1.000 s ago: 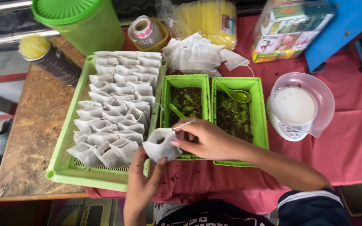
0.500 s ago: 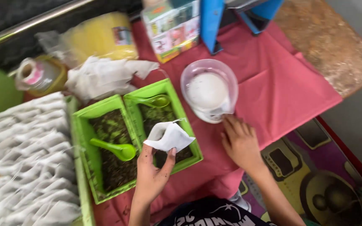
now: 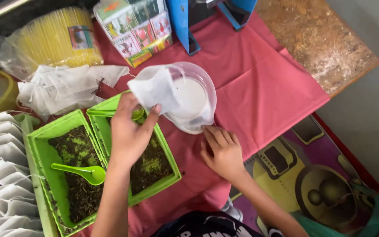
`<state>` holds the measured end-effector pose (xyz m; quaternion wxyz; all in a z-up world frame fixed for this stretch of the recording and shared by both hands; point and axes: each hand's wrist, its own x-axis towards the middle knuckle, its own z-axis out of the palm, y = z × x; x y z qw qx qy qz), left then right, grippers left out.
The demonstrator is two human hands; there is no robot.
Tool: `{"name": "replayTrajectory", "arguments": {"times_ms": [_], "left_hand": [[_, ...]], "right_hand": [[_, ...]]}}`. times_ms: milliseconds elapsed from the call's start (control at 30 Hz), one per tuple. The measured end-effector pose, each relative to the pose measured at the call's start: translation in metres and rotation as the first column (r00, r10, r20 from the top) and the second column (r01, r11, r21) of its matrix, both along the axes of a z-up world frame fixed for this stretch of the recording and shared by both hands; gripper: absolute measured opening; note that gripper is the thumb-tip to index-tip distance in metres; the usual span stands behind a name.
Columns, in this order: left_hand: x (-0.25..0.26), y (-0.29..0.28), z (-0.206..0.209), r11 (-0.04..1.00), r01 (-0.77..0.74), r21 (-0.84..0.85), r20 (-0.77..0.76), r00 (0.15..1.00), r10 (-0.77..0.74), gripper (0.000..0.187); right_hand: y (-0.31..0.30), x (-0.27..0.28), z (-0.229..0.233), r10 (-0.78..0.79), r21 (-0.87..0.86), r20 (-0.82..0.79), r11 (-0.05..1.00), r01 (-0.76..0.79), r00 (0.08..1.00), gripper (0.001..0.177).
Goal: Filling small white filter bags with tea leaves using a small plastic spoon
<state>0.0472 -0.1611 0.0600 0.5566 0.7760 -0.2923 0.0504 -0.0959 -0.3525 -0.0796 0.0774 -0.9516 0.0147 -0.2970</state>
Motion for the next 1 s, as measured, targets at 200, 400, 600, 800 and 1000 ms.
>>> {"name": "replayTrajectory", "arguments": {"times_ms": [200,400,600,800,1000], "left_hand": [[0.068,-0.047,-0.053,0.978,-0.037,0.207,0.121,0.993,0.013,0.031],[0.074,-0.058,-0.065,0.951,-0.115,0.286,0.21,0.976,0.055,0.03],[0.085,-0.061,-0.072,0.996,-0.077,0.052,0.213,0.975,0.064,0.029],[0.083,-0.063,-0.064,0.998,-0.063,-0.026,0.196,0.978,0.067,0.03],[0.091,-0.065,-0.076,0.99,-0.113,0.087,0.106,0.989,0.103,0.027]], "right_hand": [[-0.005,0.003,0.01,0.01,0.24,0.054,0.971,-0.023,0.998,0.023],[-0.006,0.004,0.013,0.013,0.268,0.035,0.963,-0.022,0.999,0.022],[-0.006,0.004,0.016,0.028,0.265,0.043,0.963,-0.038,0.999,0.023],[-0.004,0.004,0.017,0.021,0.259,0.046,0.965,-0.033,0.999,0.021],[-0.004,0.004,0.018,0.024,0.264,0.049,0.964,-0.036,0.999,0.021]]}}
